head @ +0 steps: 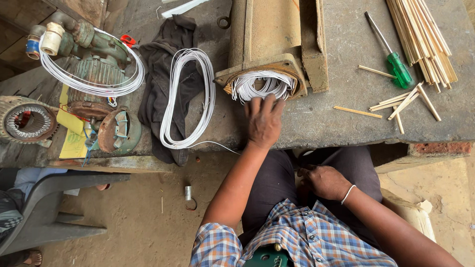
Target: The person winds white enameled wire into an electric motor stator housing on a stone workbench. They tap a wooden stick with a mallet, pull loops of wire from a coil, gather and fold the wire by hand, and press the wound wire into the housing while feeding the loose end through.
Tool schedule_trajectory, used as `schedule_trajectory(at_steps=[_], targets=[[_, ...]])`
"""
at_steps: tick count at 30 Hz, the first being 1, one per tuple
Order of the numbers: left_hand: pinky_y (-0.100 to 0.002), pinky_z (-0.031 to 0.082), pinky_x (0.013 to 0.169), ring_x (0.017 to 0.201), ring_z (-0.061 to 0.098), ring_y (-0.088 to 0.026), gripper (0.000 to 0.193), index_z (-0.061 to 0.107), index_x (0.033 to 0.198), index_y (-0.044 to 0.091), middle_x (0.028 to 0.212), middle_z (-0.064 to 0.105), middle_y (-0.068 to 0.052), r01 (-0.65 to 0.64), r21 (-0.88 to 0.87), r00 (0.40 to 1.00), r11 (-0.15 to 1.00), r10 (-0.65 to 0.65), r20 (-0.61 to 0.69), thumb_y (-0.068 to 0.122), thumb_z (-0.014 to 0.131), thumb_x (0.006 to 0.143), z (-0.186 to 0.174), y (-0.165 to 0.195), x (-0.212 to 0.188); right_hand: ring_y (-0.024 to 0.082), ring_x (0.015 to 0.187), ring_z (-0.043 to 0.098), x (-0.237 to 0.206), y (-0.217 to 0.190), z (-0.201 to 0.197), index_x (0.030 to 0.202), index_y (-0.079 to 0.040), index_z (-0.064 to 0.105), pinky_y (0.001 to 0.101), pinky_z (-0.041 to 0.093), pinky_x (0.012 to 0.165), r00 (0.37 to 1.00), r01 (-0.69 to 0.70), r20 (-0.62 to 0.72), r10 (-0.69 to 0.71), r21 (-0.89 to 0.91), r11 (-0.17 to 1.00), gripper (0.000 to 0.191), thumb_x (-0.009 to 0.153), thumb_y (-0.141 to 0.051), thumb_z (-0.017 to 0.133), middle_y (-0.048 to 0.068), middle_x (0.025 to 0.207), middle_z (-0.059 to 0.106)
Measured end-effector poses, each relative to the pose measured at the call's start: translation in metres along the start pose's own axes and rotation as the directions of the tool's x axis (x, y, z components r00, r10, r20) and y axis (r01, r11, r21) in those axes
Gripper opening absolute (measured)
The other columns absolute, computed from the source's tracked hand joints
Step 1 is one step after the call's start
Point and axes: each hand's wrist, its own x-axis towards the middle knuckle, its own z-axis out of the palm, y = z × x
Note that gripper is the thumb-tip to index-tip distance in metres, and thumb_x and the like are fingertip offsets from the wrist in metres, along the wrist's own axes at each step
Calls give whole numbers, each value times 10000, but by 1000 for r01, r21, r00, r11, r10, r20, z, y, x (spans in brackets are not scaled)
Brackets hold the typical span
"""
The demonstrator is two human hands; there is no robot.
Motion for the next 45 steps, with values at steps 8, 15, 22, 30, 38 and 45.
schedule_trajectory(at_steps=[8,15,22,30,38,45], targets=[[-503,384,1092,1142,556,-344,476,601,1270,0,1230,586,-181,27,22,988,999,-30,149,299,713,916,11,-11,23,373,895,721,1,-3,-3,1169,-101,679,473,580,765,1000,-14,15,14,-14,1000,367,863,-302,699,144,1061,739],[-483,380,1058,1184,562,-323,358,625,1256,81,1276,581,-144,36,22,977,999,-39,210,192,673,919,18,-22,22,383,878,716,2,-5,-3,1202,-104,686,483,576,759,999,-28,44,28,-1,1000,398,856,-299,710,146,1109,725],[-502,365,1063,1176,520,-341,466,633,1249,38,1286,564,-191,31,-47,986,998,-22,165,347,686,905,12,-17,24,365,926,715,2,-7,0,1194,-98,682,466,582,779,999,-12,43,14,-38,999,380,873,-301,697,138,1133,719],[-514,480,971,1132,601,-393,821,743,1048,28,1225,636,-265,97,-128,984,987,-76,164,724,307,1061,30,-24,43,359,950,711,-1,-5,-8,1188,-101,680,463,578,794,999,-43,22,44,-53,998,361,893,-308,670,132,1146,712],[-458,460,471,486,600,-296,899,688,613,93,569,613,-90,9,-124,999,992,-5,33,859,327,912,55,-22,55,374,909,710,-1,-10,-15,1192,-102,681,474,571,787,993,-60,98,62,-31,998,382,899,-348,679,136,1140,711],[-452,497,560,609,653,-309,793,745,782,155,687,658,-53,-41,8,963,999,41,-267,823,356,954,57,-19,62,388,891,703,4,-9,-25,1116,-104,710,492,564,772,997,-42,59,41,29,999,319,878,-314,686,144,1169,701]])
